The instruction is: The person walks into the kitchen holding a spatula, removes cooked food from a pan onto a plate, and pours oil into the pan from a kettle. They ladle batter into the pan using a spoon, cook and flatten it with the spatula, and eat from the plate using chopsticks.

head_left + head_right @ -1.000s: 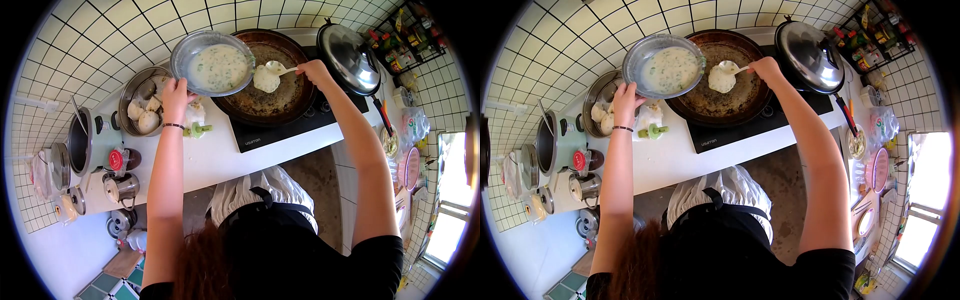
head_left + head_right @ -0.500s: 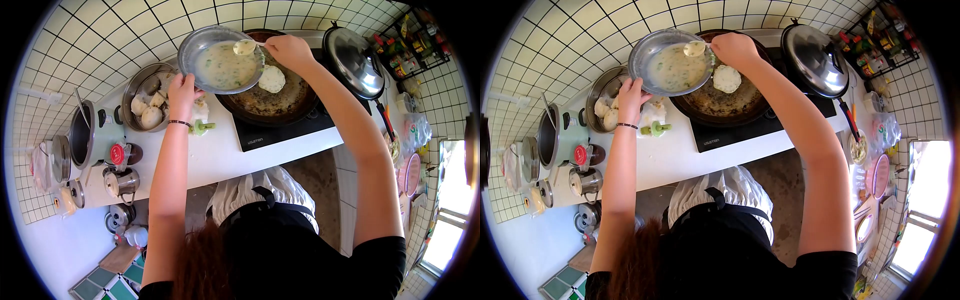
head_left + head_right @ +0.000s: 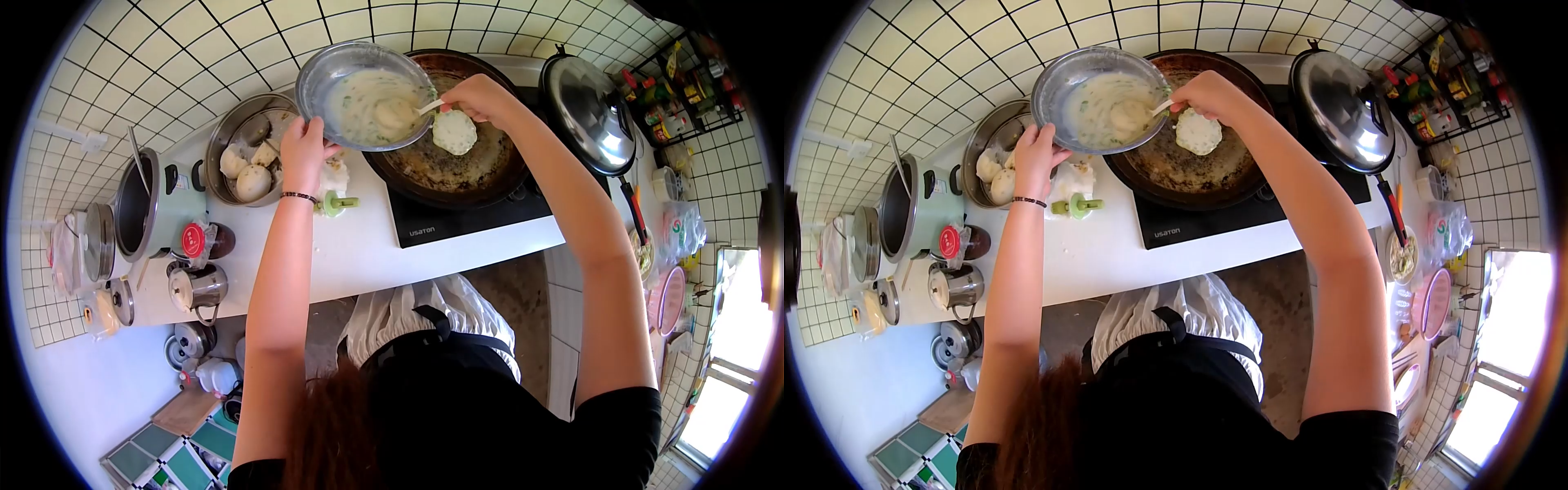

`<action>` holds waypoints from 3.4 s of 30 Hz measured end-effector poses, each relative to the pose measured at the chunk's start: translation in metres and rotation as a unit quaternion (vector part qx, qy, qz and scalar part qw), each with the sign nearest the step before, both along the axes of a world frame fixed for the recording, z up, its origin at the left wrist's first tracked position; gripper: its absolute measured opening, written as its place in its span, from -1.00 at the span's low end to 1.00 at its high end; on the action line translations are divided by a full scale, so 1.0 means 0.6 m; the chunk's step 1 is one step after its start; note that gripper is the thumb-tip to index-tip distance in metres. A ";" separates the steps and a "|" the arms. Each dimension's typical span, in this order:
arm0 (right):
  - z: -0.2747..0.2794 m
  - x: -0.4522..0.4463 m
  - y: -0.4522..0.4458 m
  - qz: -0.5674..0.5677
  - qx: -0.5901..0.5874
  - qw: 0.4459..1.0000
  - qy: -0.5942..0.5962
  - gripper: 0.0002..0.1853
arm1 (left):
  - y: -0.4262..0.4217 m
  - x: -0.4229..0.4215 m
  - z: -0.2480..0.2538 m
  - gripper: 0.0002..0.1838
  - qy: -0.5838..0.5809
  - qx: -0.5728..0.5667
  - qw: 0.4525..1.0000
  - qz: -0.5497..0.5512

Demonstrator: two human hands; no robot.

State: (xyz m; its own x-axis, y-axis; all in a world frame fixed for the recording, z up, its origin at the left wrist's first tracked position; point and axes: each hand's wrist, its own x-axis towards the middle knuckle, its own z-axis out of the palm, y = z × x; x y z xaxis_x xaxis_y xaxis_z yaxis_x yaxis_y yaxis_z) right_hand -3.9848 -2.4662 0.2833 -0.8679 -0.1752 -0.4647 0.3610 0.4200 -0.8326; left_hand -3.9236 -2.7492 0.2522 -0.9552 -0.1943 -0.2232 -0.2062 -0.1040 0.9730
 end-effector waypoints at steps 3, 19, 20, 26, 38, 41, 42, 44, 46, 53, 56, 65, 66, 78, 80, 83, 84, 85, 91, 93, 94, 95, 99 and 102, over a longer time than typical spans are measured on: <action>0.008 0.002 0.008 0.006 -0.011 1.000 0.010 -0.77 | -0.003 0.002 0.003 -0.80 0.008 0.014 1.000 0.004; -0.008 -0.019 0.088 -0.039 0.110 0.992 0.047 -0.76 | -0.052 0.029 -0.008 -0.81 0.007 0.032 0.999 0.043; -0.022 -0.022 0.089 -0.043 0.136 0.989 0.041 -0.78 | -0.054 0.030 -0.012 -0.81 0.003 0.025 0.999 0.043; -0.104 -0.037 0.093 0.046 0.294 0.947 0.123 -0.77 | -0.064 0.039 -0.021 -0.82 -0.010 -0.006 0.999 0.041; -0.107 0.033 0.067 0.131 0.409 0.854 0.293 -0.73 | -0.052 0.051 -0.007 -0.82 -0.008 0.014 0.998 0.054; -0.111 0.055 0.076 0.176 0.435 0.811 0.348 -0.74 | -0.051 0.051 -0.007 -0.81 -0.006 0.012 0.998 0.055; -0.113 0.062 0.080 0.188 0.445 0.794 0.369 -0.74 | -0.051 0.050 -0.008 -0.81 -0.006 0.011 0.998 0.055; -0.113 0.077 0.085 0.216 0.471 0.760 0.393 -0.76 | -0.051 0.049 -0.010 -0.81 -0.004 0.012 0.998 0.055; -0.111 0.090 0.089 0.245 0.503 0.727 0.399 -0.79 | -0.050 0.049 -0.011 -0.81 0.000 0.016 0.998 0.054; -0.104 0.133 0.116 0.271 0.518 0.645 0.492 -0.95 | -0.047 0.048 -0.009 -0.81 0.009 0.010 0.999 0.047; -0.121 0.141 0.133 0.255 0.500 0.632 0.534 -0.88 | -0.047 0.046 -0.012 -0.81 0.010 0.006 0.999 0.044; -0.085 0.134 0.143 -0.051 0.412 0.854 0.313 -0.78 | -0.037 0.044 -0.021 -0.81 0.018 0.003 1.000 0.021; -0.085 0.118 0.156 -0.072 0.372 0.881 0.284 -0.77 | -0.037 0.041 -0.028 -0.78 0.014 -0.004 1.000 0.015; 0.018 0.059 0.032 0.042 0.321 0.853 0.409 -0.76 | 0.033 0.034 -0.005 -0.80 0.023 0.006 1.000 -0.002; 0.011 0.052 0.020 0.114 0.378 0.833 0.387 -0.77 | 0.036 0.028 -0.012 -0.82 0.018 0.001 1.000 -0.011; -0.021 0.049 0.021 0.119 0.353 0.844 0.385 -0.77 | 0.036 0.019 -0.022 -0.82 0.008 -0.005 1.000 -0.028; -0.027 0.050 0.022 0.104 0.326 0.855 0.390 -0.77 | 0.038 0.018 -0.022 -0.82 0.007 -0.005 1.000 -0.029; -0.027 0.047 0.026 0.102 0.281 0.899 0.321 -0.78 | 0.041 0.017 -0.022 -0.82 0.006 -0.006 1.000 -0.030; -0.008 0.047 0.043 -0.036 0.030 0.999 0.028 -0.78 | 0.049 0.014 -0.022 -0.81 0.013 0.016 1.000 -0.013; -0.007 0.046 0.056 -0.045 -0.018 0.999 0.014 -0.75 | 0.052 0.017 -0.016 -0.82 0.015 0.040 0.999 -0.008; -0.003 0.045 0.060 -0.048 -0.020 0.998 0.019 -0.75 | 0.053 0.019 -0.013 -0.83 0.015 0.052 0.999 -0.006; 0.004 0.045 0.064 -0.050 -0.022 0.998 0.023 -0.75 | 0.052 0.018 -0.015 -0.83 0.014 0.050 0.999 -0.005; 0.020 0.041 0.090 -0.067 -0.044 0.996 0.038 -0.75 | 0.033 0.014 -0.029 -0.82 0.004 0.047 0.999 0.002; 0.018 0.029 0.119 -0.085 -0.045 0.995 0.040 -0.75 | 0.021 0.017 -0.032 -0.81 0.002 0.050 0.999 0.011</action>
